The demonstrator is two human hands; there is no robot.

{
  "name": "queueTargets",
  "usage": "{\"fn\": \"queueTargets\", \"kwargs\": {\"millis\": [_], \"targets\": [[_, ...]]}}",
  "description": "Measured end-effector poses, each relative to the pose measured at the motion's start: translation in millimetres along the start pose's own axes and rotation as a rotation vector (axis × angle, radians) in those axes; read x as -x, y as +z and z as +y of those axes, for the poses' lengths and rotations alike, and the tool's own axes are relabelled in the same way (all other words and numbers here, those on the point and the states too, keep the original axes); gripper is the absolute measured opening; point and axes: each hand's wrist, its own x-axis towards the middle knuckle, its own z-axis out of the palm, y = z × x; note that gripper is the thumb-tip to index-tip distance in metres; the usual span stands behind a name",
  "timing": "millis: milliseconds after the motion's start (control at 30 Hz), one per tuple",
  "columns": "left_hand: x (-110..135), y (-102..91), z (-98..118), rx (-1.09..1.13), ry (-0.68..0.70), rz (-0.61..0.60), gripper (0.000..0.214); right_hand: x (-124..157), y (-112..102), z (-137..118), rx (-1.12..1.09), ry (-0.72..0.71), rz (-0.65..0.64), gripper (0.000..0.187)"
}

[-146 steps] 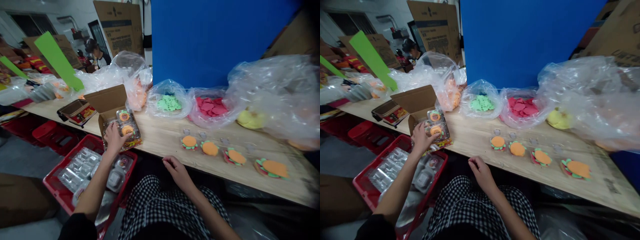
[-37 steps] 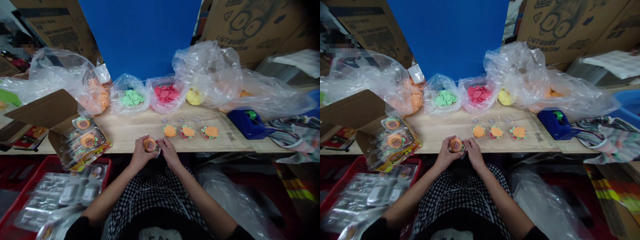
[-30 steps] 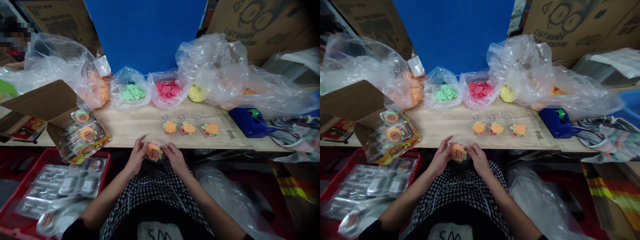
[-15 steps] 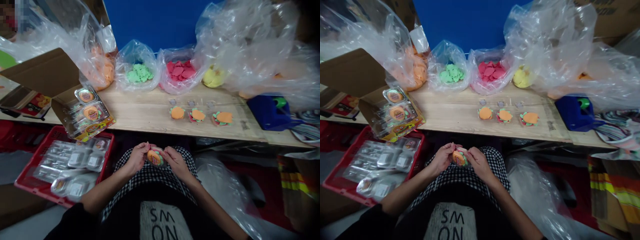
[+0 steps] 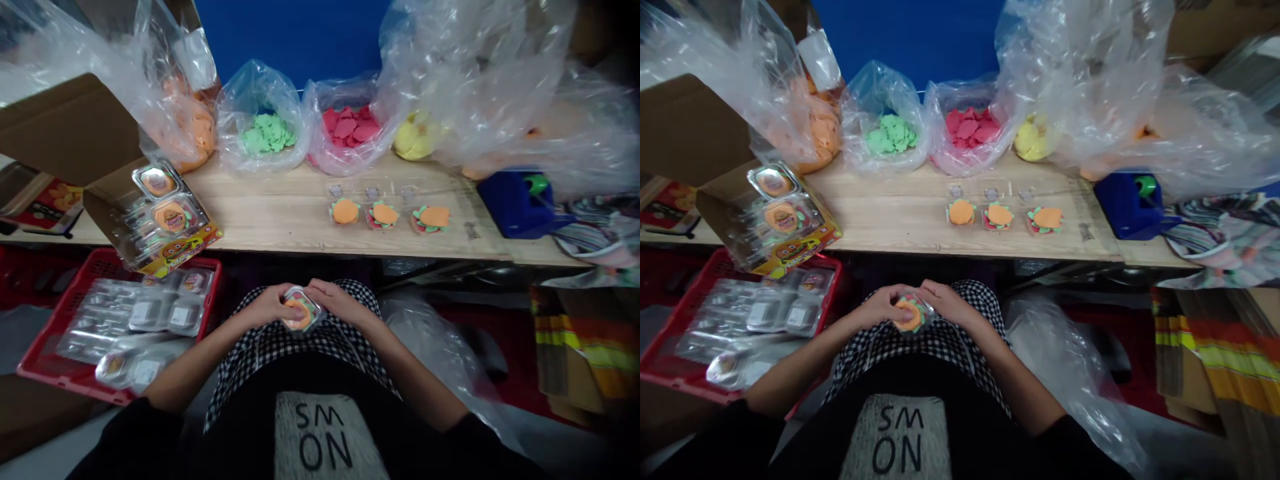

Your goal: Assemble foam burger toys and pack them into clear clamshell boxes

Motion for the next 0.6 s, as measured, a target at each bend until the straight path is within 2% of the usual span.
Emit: {"fn": "queueTargets", "kwargs": {"millis": [100, 200, 300, 433, 600], "targets": [[-4, 1.6, -6, 0.260, 0.035, 0.179, 0.041, 2, 1, 2, -0.066, 0.029, 0.060, 0.039], [-7, 5.8, -7, 0.376, 0.055, 0.269, 0.039, 1, 6, 4, -0.124, 0.038, 0.154, 0.039], [-7, 9.2, -3, 0.406, 0.055, 0.292, 0.040, -1, 12, 3, -0.138, -0.005, 0.250, 0.040], [-5, 11.1, 1, 0.464, 0.050, 0.281, 0.037, -3, 16, -2, -0.141, -0.055, 0.275, 0.040], [-5, 13.1, 5, 0.527, 0.059, 0.337, 0.036, -7, 16, -8, -0.137, -0.094, 0.316, 0.037]]}}
